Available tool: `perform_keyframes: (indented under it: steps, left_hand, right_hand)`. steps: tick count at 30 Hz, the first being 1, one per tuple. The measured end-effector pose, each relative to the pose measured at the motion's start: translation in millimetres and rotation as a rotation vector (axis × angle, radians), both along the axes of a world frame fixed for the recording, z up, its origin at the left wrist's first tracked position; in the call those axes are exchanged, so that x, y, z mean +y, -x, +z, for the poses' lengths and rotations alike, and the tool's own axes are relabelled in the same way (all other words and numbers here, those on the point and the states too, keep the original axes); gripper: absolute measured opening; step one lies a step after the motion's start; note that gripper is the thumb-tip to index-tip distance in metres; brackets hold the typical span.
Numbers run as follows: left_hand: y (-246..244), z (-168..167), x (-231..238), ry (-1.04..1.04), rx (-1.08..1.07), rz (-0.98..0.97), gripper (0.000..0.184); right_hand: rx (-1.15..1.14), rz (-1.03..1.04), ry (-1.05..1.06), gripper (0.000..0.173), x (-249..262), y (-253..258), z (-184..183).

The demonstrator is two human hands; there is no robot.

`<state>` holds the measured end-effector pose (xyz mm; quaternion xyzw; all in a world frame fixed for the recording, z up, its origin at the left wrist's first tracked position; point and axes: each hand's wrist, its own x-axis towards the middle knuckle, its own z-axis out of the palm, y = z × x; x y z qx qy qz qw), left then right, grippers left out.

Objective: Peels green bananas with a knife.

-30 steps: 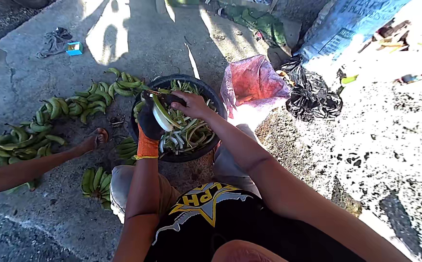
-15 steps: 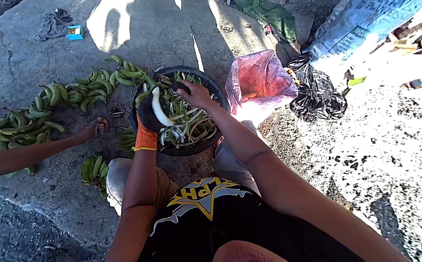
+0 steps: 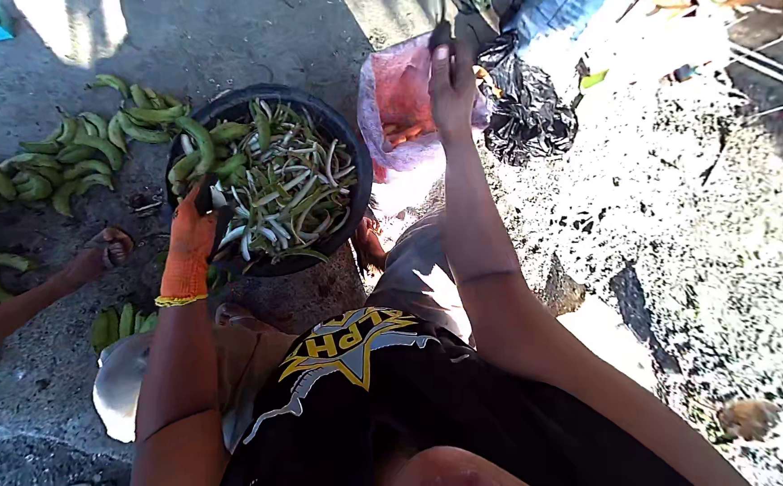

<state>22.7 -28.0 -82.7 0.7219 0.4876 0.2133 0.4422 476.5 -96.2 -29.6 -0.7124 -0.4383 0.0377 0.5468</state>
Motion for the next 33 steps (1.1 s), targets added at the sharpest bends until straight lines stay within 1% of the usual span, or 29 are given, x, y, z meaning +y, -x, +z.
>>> perform_keyframes:
  steps: [2,3,4,5,7,9,10,11,13,14,15,17,19,20,23,25,27,28,30,31,33]
  left_hand:
    - [-33.8,7.3,13.3,0.010,0.058,-0.064,0.055]
    - [-58.2,12.2,21.9,0.032,0.057,-0.096,0.056]
    - [-83.0,17.6,26.9,0.038,0.008,-0.139,0.057]
    - [-108.9,24.6,28.8,0.029,-0.085,-0.185,0.059]
    - [-163.8,38.4,29.9,-0.005,-0.353,-0.246,0.065]
    - [-216.4,55.6,27.3,-0.039,-0.608,-0.243,0.067]
    - [-236.0,63.4,25.9,-0.065,-0.695,-0.228,0.067]
    - [-247.8,69.3,23.7,-0.091,-0.756,-0.218,0.066]
    - [-246.1,74.1,16.2,-0.164,-0.785,-0.241,0.062]
    - [-233.5,71.7,11.6,-0.197,-0.742,-0.266,0.059]
    - [-214.9,66.3,7.7,-0.220,-0.650,-0.299,0.057]
    - [-169.8,51.9,-1.5,-0.195,-0.399,-0.350,0.050]
    - [-123.8,27.5,-8.2,-0.175,-0.139,-0.378,0.045]
    - [-103.1,14.4,-13.3,-0.204,-0.034,-0.405,0.043]
    - [-53.7,-28.7,-29.7,-0.389,0.292,-0.546,0.043]
    - [-40.8,-55.5,-46.3,-0.427,0.445,-0.644,0.040]
    - [-41.3,-84.1,-61.3,-0.403,0.574,-0.720,0.041]
    - [-44.2,-98.9,-65.4,-0.384,0.623,-0.737,0.044]
    - [-52.5,-125.5,-63.4,-0.324,0.668,-0.724,0.055]
    - [-57.7,-132.6,-57.7,-0.282,0.691,-0.702,0.059]
    - [-75.1,-136.1,-45.1,-0.208,0.732,-0.652,0.066]
  right_hand:
    - [0.157,-0.073,-0.131,0.035,-15.3,-25.5,-10.0]
    - [0.223,-0.122,-0.173,0.033,-20.4,-36.2,-15.4]
    - [0.281,-0.159,-0.187,0.034,-25.8,-44.9,-19.6]
    - [0.339,-0.180,-0.190,0.036,-31.2,-52.0,-22.8]
    - [0.439,-0.209,-0.212,0.036,-36.9,-60.5,-28.2]
    - [0.526,-0.213,-0.250,0.031,-39.0,-62.3,-28.5]
    - [0.566,-0.201,-0.264,0.031,-40.5,-61.6,-25.1]
    - [0.589,-0.196,-0.283,0.031,-41.9,-59.8,-21.7]
    - [0.593,-0.188,-0.321,0.029,-41.2,-56.7,-17.0]
    - [0.581,-0.170,-0.336,0.027,-40.1,-55.3,-16.3]
    - [0.571,-0.155,-0.345,0.028,-38.3,-53.8,-15.2]
    - [0.563,-0.127,-0.344,0.028,-33.8,-50.3,-12.9]
    - [0.581,-0.092,-0.330,0.028,-29.4,-44.2,-8.8]
    - [0.591,-0.073,-0.326,0.028,-26.7,-41.7,-8.2]
    - [0.624,-0.033,-0.326,0.027,-15.0,-30.8,-9.0]
    - [0.638,-0.029,-0.301,0.027,-7.8,-23.4,-8.5]
    - [0.633,-0.040,-0.273,0.029,-2.7,-15.2,-8.6]
    - [0.631,-0.035,-0.274,0.029,0.5,-10.9,-10.3]
    - [0.625,-0.024,-0.273,0.030,6.5,-2.9,-11.6]
    - [0.619,-0.021,-0.257,0.031,10.2,3.0,-11.8]
    - [0.617,-0.008,-0.222,0.032,16.9,15.4,-9.3]
